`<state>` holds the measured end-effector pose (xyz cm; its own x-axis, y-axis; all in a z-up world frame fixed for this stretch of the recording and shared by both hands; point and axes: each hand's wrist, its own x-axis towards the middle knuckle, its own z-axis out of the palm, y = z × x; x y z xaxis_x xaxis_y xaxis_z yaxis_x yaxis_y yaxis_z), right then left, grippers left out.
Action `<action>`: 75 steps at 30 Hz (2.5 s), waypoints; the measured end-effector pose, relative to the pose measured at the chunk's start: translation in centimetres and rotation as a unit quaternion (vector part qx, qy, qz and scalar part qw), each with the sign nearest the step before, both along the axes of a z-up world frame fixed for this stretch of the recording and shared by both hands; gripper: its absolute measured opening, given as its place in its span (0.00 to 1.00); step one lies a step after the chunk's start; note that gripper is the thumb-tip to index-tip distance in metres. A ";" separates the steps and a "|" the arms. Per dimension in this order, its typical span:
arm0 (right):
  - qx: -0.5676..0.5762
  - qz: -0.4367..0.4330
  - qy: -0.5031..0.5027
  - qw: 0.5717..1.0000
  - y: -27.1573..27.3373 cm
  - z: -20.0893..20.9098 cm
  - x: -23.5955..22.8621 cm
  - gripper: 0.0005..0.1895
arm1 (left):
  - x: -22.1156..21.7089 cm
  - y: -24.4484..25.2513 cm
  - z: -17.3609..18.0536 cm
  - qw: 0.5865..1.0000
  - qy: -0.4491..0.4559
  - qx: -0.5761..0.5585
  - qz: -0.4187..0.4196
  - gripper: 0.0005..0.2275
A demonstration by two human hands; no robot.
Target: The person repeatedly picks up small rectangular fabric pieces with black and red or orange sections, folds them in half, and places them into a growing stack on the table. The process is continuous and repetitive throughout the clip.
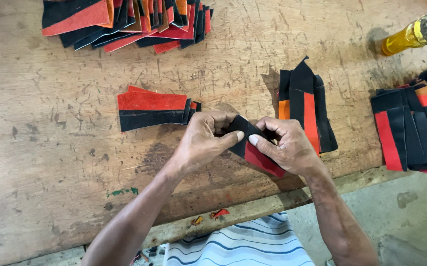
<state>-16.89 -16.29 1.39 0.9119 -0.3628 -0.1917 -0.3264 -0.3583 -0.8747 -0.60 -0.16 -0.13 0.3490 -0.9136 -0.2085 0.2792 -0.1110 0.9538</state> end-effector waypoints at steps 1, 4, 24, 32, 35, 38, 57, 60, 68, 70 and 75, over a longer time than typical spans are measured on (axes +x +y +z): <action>-0.004 -0.003 0.011 1.000 0.1 0.1 0.1 0.10 | -0.1 0.0 0.3 1.000 -0.021 0.003 0.004 0.10; -0.076 -0.006 0.022 0.997 0.8 0.0 0.4 0.10 | -0.5 0.1 0.9 0.995 -0.089 0.048 0.014 0.10; -0.011 -0.020 -0.016 1.000 1.5 -1.1 -0.3 0.13 | -1.1 0.0 -1.8 0.999 0.001 -0.004 0.041 0.13; -0.049 -0.037 0.018 0.998 1.1 0.0 0.1 0.15 | -0.5 -0.2 -1.5 0.997 -0.066 0.013 0.042 0.11; -0.059 -0.020 -0.033 0.997 1.3 -0.5 0.3 0.15 | -0.8 -0.7 -2.2 0.997 -0.028 0.019 0.074 0.08; -0.016 -0.034 -0.027 0.999 1.5 -1.7 0.6 0.14 | -1.1 -0.8 -3.1 0.996 0.004 0.022 0.086 0.07; -0.090 -0.078 -0.065 0.991 2.7 -4.0 1.2 0.10 | -1.3 -1.0 -2.5 0.975 -0.191 -0.028 0.108 0.08; -0.091 -0.071 -0.067 0.991 2.8 -3.7 1.2 0.08 | -1.3 -0.9 -2.5 0.980 -0.171 0.045 0.092 0.09; 0.126 -0.112 0.003 0.986 2.0 -3.5 -1.1 0.11 | -0.9 -1.4 -3.8 0.989 -0.062 0.020 0.136 0.13; 0.105 -0.120 0.009 0.987 2.2 -4.1 -1.1 0.10 | -1.6 -1.1 -3.7 0.985 -0.105 0.013 0.139 0.13; 0.104 -0.124 -0.047 0.986 2.4 -4.1 -0.9 0.09 | -2.5 -1.6 -2.3 0.968 -0.206 0.017 0.143 0.12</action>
<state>-17.84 -13.85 -2.71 0.8175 -0.5387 -0.2036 -0.2946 -0.0874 -0.9516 -3.10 -1.73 -2.42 0.6466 -0.7624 -0.0269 -0.0993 -0.1191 0.9879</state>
